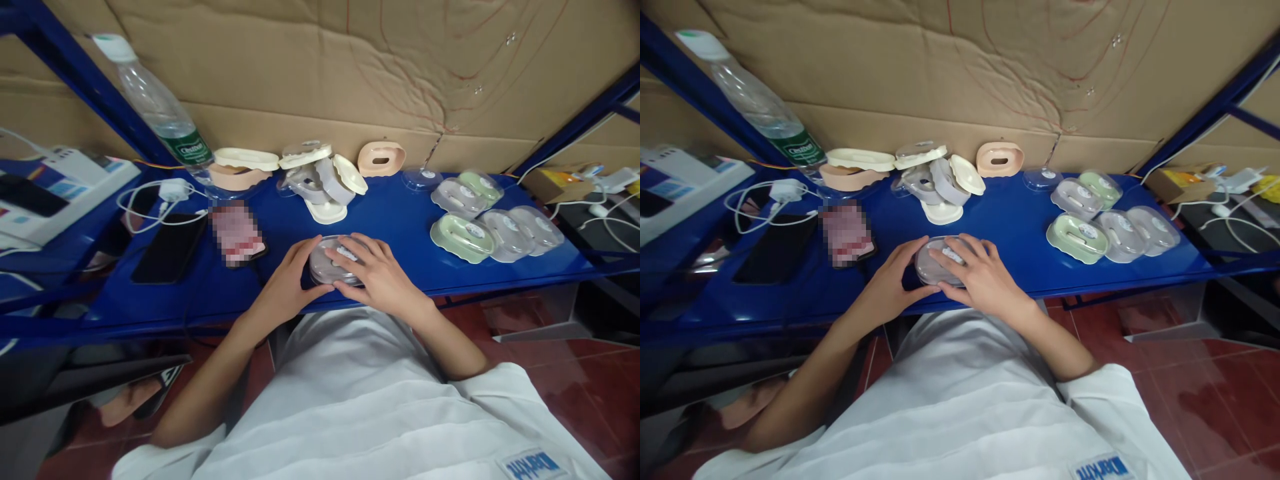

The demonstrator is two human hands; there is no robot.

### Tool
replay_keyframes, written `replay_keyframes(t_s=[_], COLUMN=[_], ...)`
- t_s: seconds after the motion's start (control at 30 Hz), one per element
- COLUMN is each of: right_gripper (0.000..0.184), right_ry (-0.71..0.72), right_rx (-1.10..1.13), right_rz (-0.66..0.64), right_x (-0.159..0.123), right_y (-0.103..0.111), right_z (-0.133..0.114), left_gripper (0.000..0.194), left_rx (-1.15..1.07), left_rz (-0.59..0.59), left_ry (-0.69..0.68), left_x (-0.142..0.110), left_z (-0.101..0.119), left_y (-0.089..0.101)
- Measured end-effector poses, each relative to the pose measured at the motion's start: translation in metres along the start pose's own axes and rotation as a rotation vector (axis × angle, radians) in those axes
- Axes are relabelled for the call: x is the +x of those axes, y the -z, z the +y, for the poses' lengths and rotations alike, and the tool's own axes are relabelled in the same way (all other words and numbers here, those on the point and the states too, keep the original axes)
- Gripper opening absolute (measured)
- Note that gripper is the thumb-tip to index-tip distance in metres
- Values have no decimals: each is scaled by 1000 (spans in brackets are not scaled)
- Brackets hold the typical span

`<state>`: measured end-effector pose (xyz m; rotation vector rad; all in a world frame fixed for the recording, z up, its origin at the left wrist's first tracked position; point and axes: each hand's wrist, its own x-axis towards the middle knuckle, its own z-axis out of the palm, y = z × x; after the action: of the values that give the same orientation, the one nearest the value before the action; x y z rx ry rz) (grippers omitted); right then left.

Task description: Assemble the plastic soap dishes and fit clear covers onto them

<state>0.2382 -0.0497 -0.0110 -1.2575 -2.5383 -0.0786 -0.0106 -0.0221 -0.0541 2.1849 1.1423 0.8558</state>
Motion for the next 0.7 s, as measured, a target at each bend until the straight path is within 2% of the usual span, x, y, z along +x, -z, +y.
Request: replay_keyframes(t_s=[0.4, 0.7], right_gripper=[66, 65], right_ry=[36, 48], right_rx=[-40, -57], right_rz=[-17, 8], right_x=[-3, -1], right_y=[-5, -12], right_z=[2, 6], left_gripper=[89, 86], left_rx=[-1, 23], left_rz=[-37, 1], left_ry=[21, -29], left_x=[0, -2], left_z=[0, -9], left_y=[-1, -7])
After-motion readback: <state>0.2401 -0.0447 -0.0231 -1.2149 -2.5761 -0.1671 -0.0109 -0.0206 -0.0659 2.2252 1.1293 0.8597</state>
